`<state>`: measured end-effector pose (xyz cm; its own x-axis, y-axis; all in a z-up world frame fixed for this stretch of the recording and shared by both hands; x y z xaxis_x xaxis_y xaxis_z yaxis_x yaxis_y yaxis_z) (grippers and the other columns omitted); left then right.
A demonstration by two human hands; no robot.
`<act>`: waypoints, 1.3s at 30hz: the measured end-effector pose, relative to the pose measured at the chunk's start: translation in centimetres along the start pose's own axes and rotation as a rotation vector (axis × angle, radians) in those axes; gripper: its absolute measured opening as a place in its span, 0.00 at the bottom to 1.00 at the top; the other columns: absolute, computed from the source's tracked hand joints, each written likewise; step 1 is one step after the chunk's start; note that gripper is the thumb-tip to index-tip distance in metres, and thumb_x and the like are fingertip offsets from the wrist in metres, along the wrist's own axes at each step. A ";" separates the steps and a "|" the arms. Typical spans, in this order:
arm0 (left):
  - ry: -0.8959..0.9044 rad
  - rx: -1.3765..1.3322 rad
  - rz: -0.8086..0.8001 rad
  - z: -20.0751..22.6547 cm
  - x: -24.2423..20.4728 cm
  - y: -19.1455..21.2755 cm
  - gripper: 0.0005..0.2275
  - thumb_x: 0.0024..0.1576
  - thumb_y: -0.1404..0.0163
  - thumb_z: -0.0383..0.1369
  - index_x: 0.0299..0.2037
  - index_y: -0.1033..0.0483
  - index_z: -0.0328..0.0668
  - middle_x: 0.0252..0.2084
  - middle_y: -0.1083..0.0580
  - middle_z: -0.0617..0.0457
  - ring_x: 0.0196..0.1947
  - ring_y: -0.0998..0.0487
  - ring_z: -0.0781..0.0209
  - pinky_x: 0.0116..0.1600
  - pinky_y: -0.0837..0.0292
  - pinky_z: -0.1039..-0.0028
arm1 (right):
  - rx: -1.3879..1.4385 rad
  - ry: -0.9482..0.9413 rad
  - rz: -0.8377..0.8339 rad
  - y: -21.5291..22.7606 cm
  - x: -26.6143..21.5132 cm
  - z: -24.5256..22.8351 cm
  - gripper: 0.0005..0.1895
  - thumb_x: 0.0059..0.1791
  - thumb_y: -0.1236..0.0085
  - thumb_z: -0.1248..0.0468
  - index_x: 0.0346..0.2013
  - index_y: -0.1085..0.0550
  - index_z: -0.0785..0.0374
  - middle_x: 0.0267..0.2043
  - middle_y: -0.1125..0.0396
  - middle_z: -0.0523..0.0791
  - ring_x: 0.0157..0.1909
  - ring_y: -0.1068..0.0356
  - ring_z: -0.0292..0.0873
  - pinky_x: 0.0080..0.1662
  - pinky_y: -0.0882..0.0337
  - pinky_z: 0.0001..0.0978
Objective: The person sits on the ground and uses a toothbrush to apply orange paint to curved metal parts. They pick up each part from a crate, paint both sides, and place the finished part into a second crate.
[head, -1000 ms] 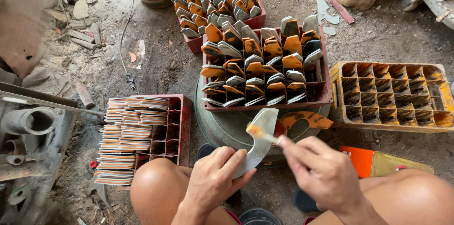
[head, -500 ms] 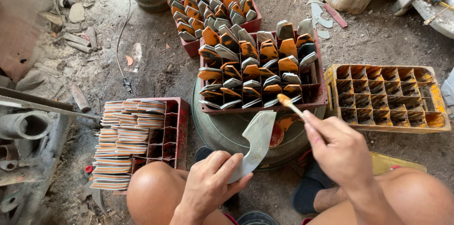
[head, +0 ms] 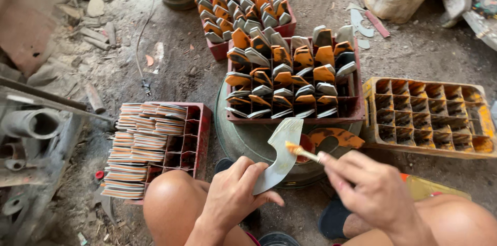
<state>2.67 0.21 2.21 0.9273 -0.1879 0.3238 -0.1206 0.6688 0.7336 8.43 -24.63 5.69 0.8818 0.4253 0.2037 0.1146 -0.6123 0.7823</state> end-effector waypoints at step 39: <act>0.032 -0.151 -0.476 -0.8 -0.4 -1.7 0.48 0.43 0.37 0.27 0.74 0.53 0.35 0.34 0.22 0.45 0.32 0.21 0.42 0.36 0.27 0.57 | 0.316 0.222 -0.498 -5.3 -1.7 0.4 0.19 0.39 0.23 0.55 0.34 0.25 0.58 0.44 0.23 0.46 0.32 0.24 0.49 0.33 0.27 0.35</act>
<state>2.77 -0.33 0.35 0.8776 -0.4772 -0.0461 0.3691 0.6112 0.7001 6.55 -22.35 0.96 0.5756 0.8177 0.0042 0.6466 -0.4583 0.6098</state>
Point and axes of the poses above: each hand's wrist, its own x-axis towards the middle knuckle, its own y-axis out of the back of the hand, z = x × y, the point moved 3 cm from there along x, towards the middle knuckle
